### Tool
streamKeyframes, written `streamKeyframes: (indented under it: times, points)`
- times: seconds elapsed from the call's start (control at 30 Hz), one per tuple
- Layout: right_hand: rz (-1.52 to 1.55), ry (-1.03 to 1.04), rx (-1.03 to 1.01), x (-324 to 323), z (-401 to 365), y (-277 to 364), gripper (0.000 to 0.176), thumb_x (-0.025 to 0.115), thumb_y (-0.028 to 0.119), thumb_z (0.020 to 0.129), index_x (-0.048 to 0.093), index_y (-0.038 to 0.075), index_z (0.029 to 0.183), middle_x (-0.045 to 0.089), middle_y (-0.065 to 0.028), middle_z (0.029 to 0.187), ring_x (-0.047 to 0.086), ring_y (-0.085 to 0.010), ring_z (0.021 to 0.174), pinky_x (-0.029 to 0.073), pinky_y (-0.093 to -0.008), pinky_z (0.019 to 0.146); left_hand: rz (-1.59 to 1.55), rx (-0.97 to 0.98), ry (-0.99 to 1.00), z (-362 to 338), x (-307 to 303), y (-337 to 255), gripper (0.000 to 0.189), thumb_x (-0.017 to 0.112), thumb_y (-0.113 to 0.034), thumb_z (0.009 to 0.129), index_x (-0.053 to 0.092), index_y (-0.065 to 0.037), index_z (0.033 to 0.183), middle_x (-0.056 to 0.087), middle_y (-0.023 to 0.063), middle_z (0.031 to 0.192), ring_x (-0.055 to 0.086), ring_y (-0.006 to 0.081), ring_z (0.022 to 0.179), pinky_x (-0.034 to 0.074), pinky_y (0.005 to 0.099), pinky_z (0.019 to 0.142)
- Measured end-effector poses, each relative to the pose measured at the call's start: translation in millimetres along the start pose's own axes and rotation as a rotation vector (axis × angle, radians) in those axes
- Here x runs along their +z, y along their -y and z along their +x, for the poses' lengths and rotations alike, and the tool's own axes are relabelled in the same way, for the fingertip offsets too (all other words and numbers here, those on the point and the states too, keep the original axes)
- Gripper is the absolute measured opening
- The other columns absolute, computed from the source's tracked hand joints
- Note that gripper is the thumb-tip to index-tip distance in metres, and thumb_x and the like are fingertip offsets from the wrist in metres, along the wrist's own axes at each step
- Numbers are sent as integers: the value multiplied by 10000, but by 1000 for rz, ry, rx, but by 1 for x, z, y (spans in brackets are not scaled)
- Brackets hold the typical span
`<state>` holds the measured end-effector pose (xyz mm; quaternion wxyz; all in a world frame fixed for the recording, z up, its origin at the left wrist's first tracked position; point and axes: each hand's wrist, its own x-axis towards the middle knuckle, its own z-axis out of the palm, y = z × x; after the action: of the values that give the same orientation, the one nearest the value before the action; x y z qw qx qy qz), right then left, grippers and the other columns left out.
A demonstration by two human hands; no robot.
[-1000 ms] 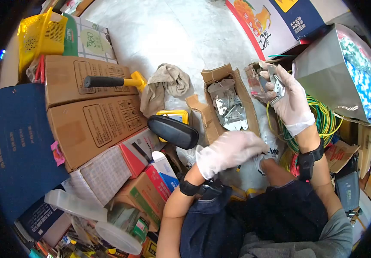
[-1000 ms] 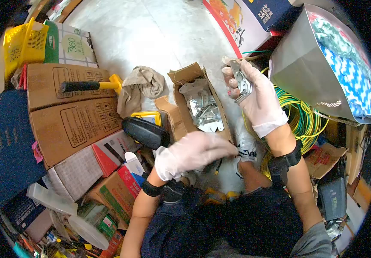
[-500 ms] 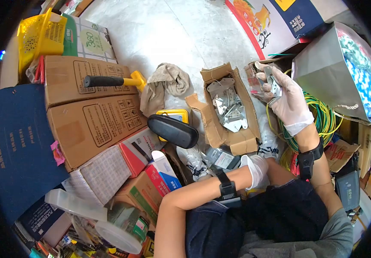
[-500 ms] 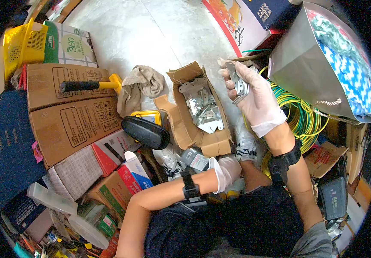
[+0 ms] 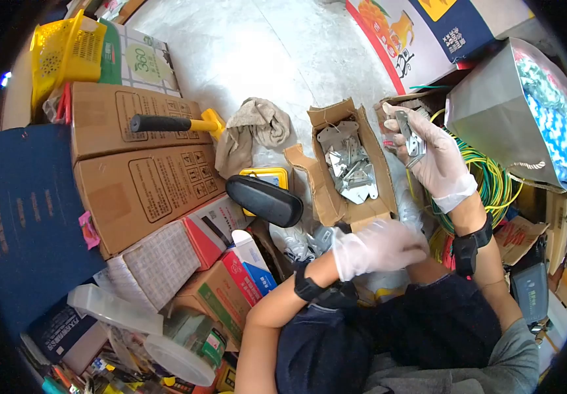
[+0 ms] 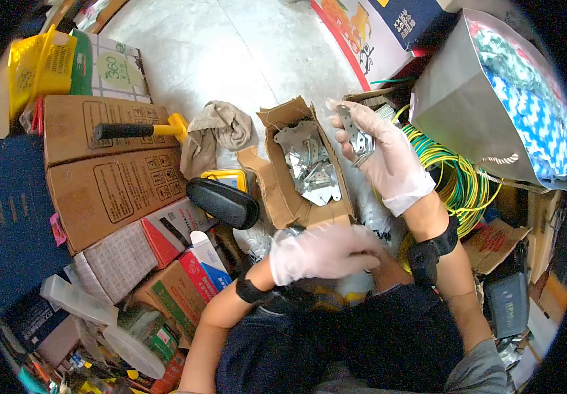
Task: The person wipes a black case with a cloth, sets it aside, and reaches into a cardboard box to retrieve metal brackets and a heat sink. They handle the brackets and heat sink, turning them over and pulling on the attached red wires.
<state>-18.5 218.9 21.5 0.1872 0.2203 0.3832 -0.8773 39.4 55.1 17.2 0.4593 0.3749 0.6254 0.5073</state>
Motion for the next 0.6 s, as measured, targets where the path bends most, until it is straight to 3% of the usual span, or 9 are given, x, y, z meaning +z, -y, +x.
streamKeyframes:
  times: [0.07, 0.1, 0.13, 0.17, 0.3, 0.37, 0.4, 0.47, 0.6]
  points:
    - [-48, -43, 16, 4, -1, -1, 339, 526, 208, 950, 541, 27, 1237, 617, -40, 1041, 582, -96, 855, 491, -223, 740, 58, -47, -159, -12, -23, -6, 297, 513, -325, 880, 674, -92, 969, 661, 146, 925, 632, 339, 869, 494, 406, 785]
    - [-53, -13, 14, 6, -2, -1, 346, 529, 195, 946, 524, 29, 1249, 619, -52, 1051, 595, -110, 889, 498, -245, 772, -96, -136, -320, -19, -35, -12, 328, 514, -361, 898, 672, -78, 949, 661, 136, 904, 635, 326, 859, 490, 382, 797]
    - [-74, 8, 11, 10, -4, -1, 384, 521, 189, 948, 481, 11, 1285, 611, -61, 1069, 598, -109, 891, 506, -235, 775, -183, -211, -517, -24, -39, -9, 247, 483, -225, 950, 650, -43, 946, 640, 48, 842, 614, 154, 827, 480, 294, 774]
    - [-97, 31, 8, 16, -4, -2, 426, 513, 184, 949, 438, -8, 1321, 603, -71, 1087, 601, -108, 892, 515, -225, 778, -434, -212, -746, -27, -43, -9, 263, 447, -194, 969, 629, -20, 894, 616, 18, 821, 572, 99, 784, 469, 274, 740]
    - [-225, 103, 70, 55, -13, 4, 442, 525, 174, 946, 417, -9, 1334, 593, -89, 1130, 612, -120, 934, 513, -234, 806, -690, 95, -1120, -38, -60, -5, 385, 400, -386, 1005, 556, -43, 1086, 585, 40, 991, 544, 132, 934, 434, 283, 834]
    - [-354, 158, 91, 78, -20, 7, 453, 527, 190, 951, 409, -9, 1340, 589, -97, 1154, 615, -129, 949, 511, -242, 813, -1057, 229, -1078, -32, -57, -2, 455, 382, -421, 1004, 509, -24, 1188, 567, 63, 1070, 545, 142, 950, 438, 287, 838]
    - [-402, 156, 95, 81, -21, 5, 454, 521, 203, 957, 405, 4, 1349, 593, -97, 1157, 616, -143, 970, 509, -249, 819, -1075, 295, -1040, -31, -59, -8, 520, 363, -456, 1000, 467, -17, 1258, 559, 75, 1073, 544, 148, 930, 444, 296, 833]
    - [-399, 212, 131, 94, -24, 5, 442, 512, 207, 963, 410, 24, 1352, 593, -90, 1153, 616, -158, 984, 504, -250, 830, -1267, 433, -771, -35, -62, -5, 557, 342, -484, 997, 446, -27, 1300, 559, 67, 1067, 541, 149, 907, 456, 317, 827]
    - [-554, 168, 82, 96, -20, -11, 435, 419, 135, 994, 342, 34, 1410, 520, -61, 1233, 601, -142, 962, 518, -261, 792, -1367, 397, -714, -37, -60, 0, 576, 312, -493, 1001, 419, -42, 1342, 567, 44, 1051, 550, 135, 870, 464, 293, 765]
